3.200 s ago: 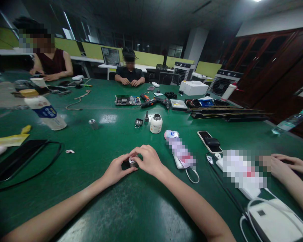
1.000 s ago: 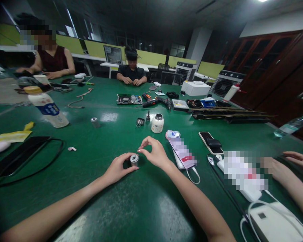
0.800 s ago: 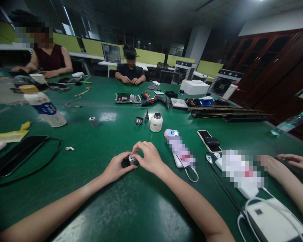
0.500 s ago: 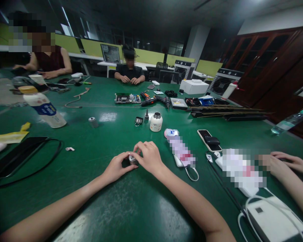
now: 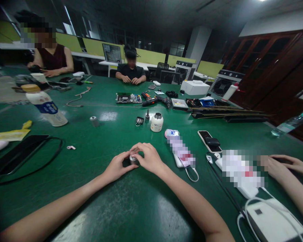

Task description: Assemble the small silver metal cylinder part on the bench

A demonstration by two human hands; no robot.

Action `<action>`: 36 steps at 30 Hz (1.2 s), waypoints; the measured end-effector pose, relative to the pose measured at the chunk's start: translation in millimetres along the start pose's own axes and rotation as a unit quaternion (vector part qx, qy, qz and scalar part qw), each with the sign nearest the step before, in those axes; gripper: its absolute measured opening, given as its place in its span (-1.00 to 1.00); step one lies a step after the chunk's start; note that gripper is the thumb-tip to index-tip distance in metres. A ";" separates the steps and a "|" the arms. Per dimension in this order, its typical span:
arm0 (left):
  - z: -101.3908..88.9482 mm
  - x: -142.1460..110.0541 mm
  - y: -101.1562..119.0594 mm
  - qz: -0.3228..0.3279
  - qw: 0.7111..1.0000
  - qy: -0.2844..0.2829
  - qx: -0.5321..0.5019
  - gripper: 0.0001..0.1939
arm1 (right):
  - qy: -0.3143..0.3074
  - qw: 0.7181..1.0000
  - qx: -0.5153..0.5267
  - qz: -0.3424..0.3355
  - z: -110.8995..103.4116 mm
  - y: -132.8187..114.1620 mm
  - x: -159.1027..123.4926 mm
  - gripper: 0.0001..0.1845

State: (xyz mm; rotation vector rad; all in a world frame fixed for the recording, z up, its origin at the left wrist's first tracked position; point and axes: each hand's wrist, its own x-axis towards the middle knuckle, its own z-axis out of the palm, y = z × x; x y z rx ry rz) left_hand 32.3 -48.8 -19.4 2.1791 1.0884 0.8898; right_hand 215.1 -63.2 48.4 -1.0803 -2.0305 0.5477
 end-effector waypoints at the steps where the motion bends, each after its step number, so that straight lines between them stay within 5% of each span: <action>1: -0.4 0.3 0.7 0.000 1.000 -0.002 -0.003 -0.54 | 0.016 0.999 0.029 0.009 -3.4 1.6 1.9 -0.86; 5: -2.1 1.3 4.5 -0.001 1.000 -0.006 -0.019 -0.55 | 0.075 0.994 0.060 0.051 -16.1 18.7 7.8 -0.82; 11: -3.1 1.4 5.3 -0.007 1.000 -0.010 -0.018 -0.56 | -0.016 0.993 -0.094 0.065 -4.8 59.0 2.0 -0.81; 14: -3.1 1.2 4.7 -0.009 1.000 -0.013 -0.016 -0.56 | -0.014 0.992 -0.102 0.074 0.5 66.1 0.5 -0.85; 22: -1.7 1.2 4.4 -0.008 1.000 -0.006 -0.014 -0.53 | 0.060 0.996 0.050 0.042 -6.1 21.4 5.3 -0.84; 36: -0.9 1.0 3.3 0.005 1.000 0.002 -0.003 -0.58 | 0.036 0.989 -0.143 -0.017 2.4 1.1 -2.6 -0.88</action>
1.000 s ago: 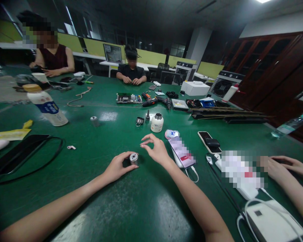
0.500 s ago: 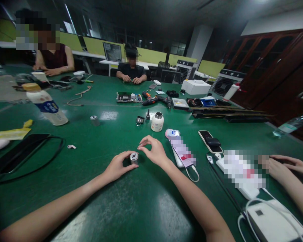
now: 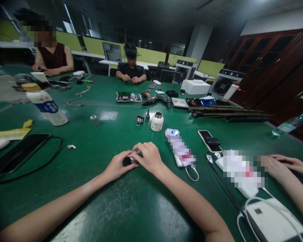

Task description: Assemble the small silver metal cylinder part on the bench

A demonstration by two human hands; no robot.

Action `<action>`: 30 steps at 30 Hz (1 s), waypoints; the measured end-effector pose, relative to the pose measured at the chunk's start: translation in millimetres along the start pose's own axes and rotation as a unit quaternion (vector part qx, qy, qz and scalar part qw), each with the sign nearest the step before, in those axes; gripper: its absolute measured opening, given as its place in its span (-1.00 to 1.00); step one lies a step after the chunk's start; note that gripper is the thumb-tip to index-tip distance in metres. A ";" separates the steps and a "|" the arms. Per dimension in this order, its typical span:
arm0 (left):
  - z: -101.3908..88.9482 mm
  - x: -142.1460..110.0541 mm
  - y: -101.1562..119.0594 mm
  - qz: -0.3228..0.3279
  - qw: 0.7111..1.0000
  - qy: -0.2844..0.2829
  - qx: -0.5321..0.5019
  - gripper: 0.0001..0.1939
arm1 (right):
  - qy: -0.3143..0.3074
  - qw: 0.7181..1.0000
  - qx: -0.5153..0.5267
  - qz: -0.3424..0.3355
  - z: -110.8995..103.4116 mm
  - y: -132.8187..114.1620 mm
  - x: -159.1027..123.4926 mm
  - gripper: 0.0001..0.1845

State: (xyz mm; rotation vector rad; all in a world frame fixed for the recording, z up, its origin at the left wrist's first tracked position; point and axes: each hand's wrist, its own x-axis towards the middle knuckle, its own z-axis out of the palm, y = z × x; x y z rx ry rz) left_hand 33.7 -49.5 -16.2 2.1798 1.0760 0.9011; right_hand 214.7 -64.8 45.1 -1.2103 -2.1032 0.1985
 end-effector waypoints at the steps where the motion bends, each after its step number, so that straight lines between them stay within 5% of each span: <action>1: -0.2 0.0 0.4 -0.001 1.000 0.000 -0.001 -0.58 | 0.018 1.000 0.000 0.013 -3.2 -0.3 1.0 -0.86; 4: -0.7 0.2 1.3 -0.004 1.000 -0.004 -0.003 -0.55 | 0.048 0.997 0.043 0.031 -13.1 -0.6 4.1 -0.76; 7: -0.5 0.2 0.9 -0.001 1.000 -0.009 -0.006 -0.57 | -0.013 0.997 0.079 0.006 -14.6 -1.0 4.4 -0.67; 11: 0.9 -0.3 -1.6 0.000 1.000 0.001 0.002 -0.49 | -0.068 0.996 0.060 -0.010 -2.4 -1.2 0.4 -0.82; 18: 0.1 -0.5 -1.6 -0.005 1.000 -0.008 -0.001 -0.54 | -0.007 0.984 0.174 0.034 -11.4 7.8 6.5 -0.77; 22: 0.8 -1.2 -4.0 -0.004 1.000 -0.015 -0.006 -0.56 | -0.055 0.984 0.162 0.047 -12.9 7.2 6.8 -0.65; 30: 1.7 -0.7 -5.0 -0.010 1.000 -0.015 -0.001 -0.54 | -0.029 0.976 0.201 0.078 3.9 1.1 2.1 -0.84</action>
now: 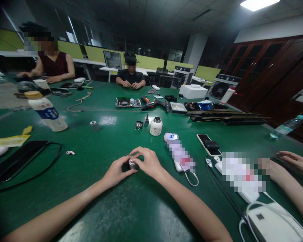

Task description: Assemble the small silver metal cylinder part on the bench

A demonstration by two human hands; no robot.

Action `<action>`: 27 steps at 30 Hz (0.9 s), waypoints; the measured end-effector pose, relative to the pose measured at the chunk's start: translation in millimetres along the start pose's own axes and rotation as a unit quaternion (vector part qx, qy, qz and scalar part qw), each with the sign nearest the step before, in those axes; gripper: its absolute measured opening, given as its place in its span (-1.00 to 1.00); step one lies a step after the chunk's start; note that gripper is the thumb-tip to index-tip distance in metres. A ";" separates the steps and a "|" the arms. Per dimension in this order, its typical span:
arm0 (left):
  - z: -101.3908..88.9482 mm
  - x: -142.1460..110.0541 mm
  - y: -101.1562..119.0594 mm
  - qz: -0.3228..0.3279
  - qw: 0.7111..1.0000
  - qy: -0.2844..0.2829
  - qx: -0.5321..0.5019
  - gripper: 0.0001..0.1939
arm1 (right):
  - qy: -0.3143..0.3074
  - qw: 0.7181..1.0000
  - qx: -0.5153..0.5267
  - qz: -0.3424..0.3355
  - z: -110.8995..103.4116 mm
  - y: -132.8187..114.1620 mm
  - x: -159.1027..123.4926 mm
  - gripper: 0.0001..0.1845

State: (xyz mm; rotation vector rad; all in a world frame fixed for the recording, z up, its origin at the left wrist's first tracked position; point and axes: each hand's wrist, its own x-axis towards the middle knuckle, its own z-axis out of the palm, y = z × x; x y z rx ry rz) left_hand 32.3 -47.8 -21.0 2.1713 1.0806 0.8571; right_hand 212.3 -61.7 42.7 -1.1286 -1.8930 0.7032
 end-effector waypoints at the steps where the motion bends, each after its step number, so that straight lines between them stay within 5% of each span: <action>1: -0.6 0.1 0.9 -0.003 1.000 -0.001 0.000 -0.53 | 0.010 1.000 0.023 0.002 -4.0 -0.4 1.7 -0.84; 6: -4.0 0.1 6.3 -0.016 1.000 -0.016 -0.012 -0.58 | 0.084 0.996 0.012 0.022 -28.1 17.6 10.7 -0.76; 12: -4.2 0.3 7.1 -0.018 1.000 -0.016 -0.007 -0.57 | -0.021 0.995 -0.075 0.066 -23.9 54.0 11.1 -0.82; 16: -2.6 0.3 4.3 -0.015 1.000 -0.016 -0.004 -0.57 | 0.034 0.999 0.010 0.034 -23.1 27.1 10.3 -0.84; 19: -1.4 0.2 2.4 -0.007 1.000 -0.007 -0.007 -0.55 | 0.014 0.998 0.053 0.007 -20.9 0.2 7.2 -0.87; 27: -0.6 0.1 2.6 0.006 1.000 0.008 -0.003 -0.60 | -0.025 0.985 -0.160 -0.062 -2.8 -2.6 -2.0 -0.89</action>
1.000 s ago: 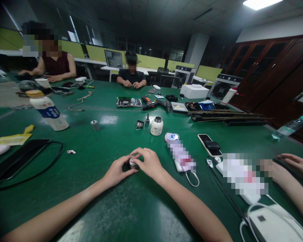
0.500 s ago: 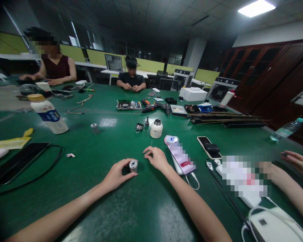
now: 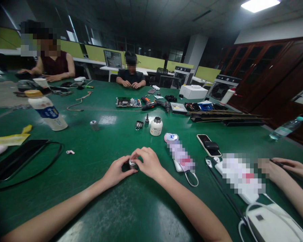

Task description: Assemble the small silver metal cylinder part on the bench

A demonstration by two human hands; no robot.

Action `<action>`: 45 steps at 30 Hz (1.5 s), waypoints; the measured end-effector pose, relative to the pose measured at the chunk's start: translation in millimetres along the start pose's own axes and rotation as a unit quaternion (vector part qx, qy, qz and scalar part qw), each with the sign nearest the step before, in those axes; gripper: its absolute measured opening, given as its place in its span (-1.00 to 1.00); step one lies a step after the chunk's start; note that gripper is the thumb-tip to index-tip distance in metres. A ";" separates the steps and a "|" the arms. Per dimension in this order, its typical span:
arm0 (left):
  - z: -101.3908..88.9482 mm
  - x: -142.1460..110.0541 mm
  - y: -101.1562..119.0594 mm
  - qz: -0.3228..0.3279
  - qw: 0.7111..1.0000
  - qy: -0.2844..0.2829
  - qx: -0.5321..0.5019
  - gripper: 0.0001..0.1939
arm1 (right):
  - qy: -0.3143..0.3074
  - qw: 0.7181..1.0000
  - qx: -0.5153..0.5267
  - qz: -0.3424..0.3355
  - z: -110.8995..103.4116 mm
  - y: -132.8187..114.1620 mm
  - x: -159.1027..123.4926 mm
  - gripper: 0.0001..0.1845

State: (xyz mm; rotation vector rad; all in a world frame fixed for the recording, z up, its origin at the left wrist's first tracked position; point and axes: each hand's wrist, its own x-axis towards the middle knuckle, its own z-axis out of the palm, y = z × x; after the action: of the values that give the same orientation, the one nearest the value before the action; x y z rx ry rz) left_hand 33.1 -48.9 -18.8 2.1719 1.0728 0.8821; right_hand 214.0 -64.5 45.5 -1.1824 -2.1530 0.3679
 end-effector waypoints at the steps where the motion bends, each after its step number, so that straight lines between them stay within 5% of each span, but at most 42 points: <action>1: 0.1 0.0 -0.3 0.000 1.000 -0.001 0.001 -0.59 | 0.007 1.000 -0.016 0.001 0.4 0.5 -0.3 -0.92; 6: 1.1 -0.3 -3.3 -0.003 1.000 0.001 -0.003 -0.53 | 0.074 0.996 -0.029 0.045 -9.2 -1.9 0.9 -0.82; 10: 1.1 -1.0 -3.7 0.002 1.000 -0.002 -0.009 -0.56 | 0.034 0.998 0.031 0.031 -10.2 -1.4 1.0 -0.72; 15: 1.2 -1.4 -3.6 0.000 1.000 0.004 0.001 -0.58 | 0.000 1.000 0.015 0.012 3.3 -0.2 -1.1 -0.88; 23: -1.2 0.2 0.7 -0.003 1.000 -0.010 -0.009 -0.56 | 0.082 0.981 0.163 0.060 -19.3 21.4 8.1 -0.81; 29: -2.9 0.5 3.5 -0.012 1.000 -0.012 -0.008 -0.57 | -0.064 0.990 0.099 0.083 -5.5 52.2 3.8 -0.67; 32: -3.6 0.4 5.3 -0.018 1.000 -0.011 -0.003 -0.58 | -0.082 0.991 0.073 0.071 2.7 56.5 1.9 -0.60; 41: -2.0 0.2 2.2 -0.008 1.000 -0.006 -0.003 -0.57 | -0.019 0.979 0.203 0.021 -18.6 11.0 5.3 -0.59; 45: 0.8 -0.3 -3.1 -0.001 1.000 0.004 -0.002 -0.51 | -0.044 0.978 0.206 0.004 -16.1 -2.9 3.4 -0.58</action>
State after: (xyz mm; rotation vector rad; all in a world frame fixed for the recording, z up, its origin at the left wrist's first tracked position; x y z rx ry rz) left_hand 32.2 -47.7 -21.6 2.1659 1.0754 0.8918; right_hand 221.4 -64.3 60.5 -0.9506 -2.0143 0.8390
